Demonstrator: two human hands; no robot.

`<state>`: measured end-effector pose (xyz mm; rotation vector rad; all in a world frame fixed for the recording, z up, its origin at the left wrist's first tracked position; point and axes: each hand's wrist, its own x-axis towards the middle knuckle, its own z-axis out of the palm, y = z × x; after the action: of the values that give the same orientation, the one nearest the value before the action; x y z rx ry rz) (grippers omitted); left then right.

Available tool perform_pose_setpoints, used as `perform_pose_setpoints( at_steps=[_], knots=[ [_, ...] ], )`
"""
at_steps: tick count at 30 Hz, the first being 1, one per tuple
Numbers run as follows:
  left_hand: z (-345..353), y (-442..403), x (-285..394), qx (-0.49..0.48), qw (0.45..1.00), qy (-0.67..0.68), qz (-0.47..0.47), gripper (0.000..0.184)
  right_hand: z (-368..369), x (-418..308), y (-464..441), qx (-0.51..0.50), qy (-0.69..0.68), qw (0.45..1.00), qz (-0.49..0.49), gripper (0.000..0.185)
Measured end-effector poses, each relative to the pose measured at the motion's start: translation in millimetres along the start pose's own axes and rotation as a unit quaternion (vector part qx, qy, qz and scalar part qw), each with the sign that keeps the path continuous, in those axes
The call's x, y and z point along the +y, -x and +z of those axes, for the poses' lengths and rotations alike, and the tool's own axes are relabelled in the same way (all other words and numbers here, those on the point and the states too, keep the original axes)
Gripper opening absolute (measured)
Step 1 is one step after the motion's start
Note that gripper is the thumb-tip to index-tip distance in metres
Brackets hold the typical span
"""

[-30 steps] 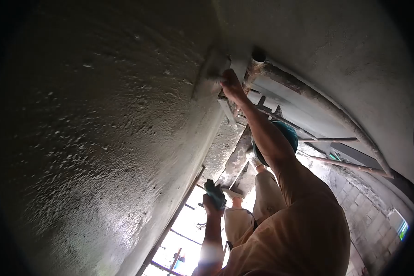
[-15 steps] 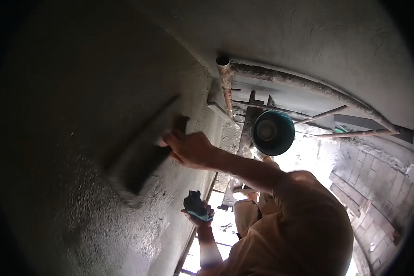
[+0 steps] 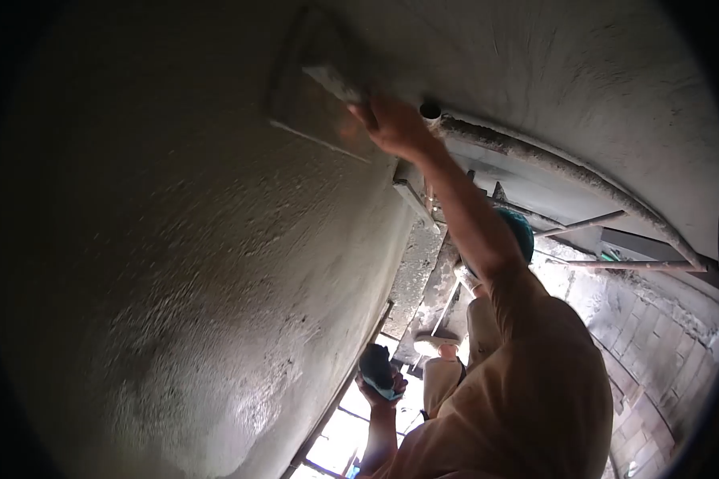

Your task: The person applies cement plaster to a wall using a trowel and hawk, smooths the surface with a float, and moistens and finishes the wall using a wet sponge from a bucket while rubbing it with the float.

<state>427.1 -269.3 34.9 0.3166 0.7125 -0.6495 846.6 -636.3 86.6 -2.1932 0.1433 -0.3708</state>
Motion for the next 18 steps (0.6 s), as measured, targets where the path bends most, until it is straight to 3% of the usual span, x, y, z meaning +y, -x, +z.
perform_pose_setpoints(
  at_steps=[1, 3, 5, 7, 9, 10, 11, 12, 13, 14, 15, 17, 18],
  knots=[
    [13, -4, 4, -0.011, 1.000, -0.013, 0.016, 0.072, -24, -24, -13, 0.014, 0.033, 0.998, -0.056, 0.050],
    [9, -11, 16, -0.064, 0.997, -0.038, 0.037, 0.073, -91, -96, -25, -0.069, 0.078, 0.991, -0.081, 0.048],
    [44, -22, 23, -0.131, 0.990, -0.035, 0.032, 0.070, -118, -142, -32, 0.026, 0.074, 0.977, -0.200, 0.042],
    [64, -11, 27, -0.127, 0.990, -0.054, 0.022, 0.068, -139, -194, -21, -0.105, 0.056, 0.974, -0.194, 0.033],
    [79, -16, 29, -0.097, 0.995, -0.020, 0.010, 0.068, -116, -207, 11, -0.011, 0.122, 0.927, -0.355, 0.025],
    [78, -15, 30, -0.092, 0.995, -0.027, -0.001, 0.068, -90, -216, 37, 0.023, 0.072, 0.943, -0.325, 0.024],
    [75, -14, 32, -0.074, 0.996, -0.039, -0.008, 0.067, -68, -234, 71, 0.051, 0.028, 0.973, -0.222, 0.029],
    [71, -13, 33, -0.054, 0.997, -0.051, -0.011, 0.067, -34, -236, 103, 0.025, 0.042, 0.972, -0.229, 0.038],
    [66, -12, 33, -0.041, 0.997, -0.070, -0.012, 0.066, -22, -233, 131, -0.149, -0.017, 0.961, -0.232, 0.044],
    [60, -10, 31, -0.037, 0.996, -0.073, -0.016, 0.066, 6, -217, 160, -0.119, -0.056, 0.960, -0.247, 0.045],
    [54, -8, 29, -0.013, 0.997, -0.074, -0.006, 0.067, 60, -197, 184, -0.193, -0.002, 0.958, -0.211, 0.040],
    [48, -1, 29, 0.033, 0.998, -0.052, 0.007, 0.066, 113, -129, 202, -0.083, -0.070, 0.984, -0.139, 0.029],
    [37, 0, 27, 0.036, 0.998, -0.048, 0.007, 0.066, 109, -97, 191, -0.155, -0.059, 0.985, -0.056, 0.024]
  ],
)
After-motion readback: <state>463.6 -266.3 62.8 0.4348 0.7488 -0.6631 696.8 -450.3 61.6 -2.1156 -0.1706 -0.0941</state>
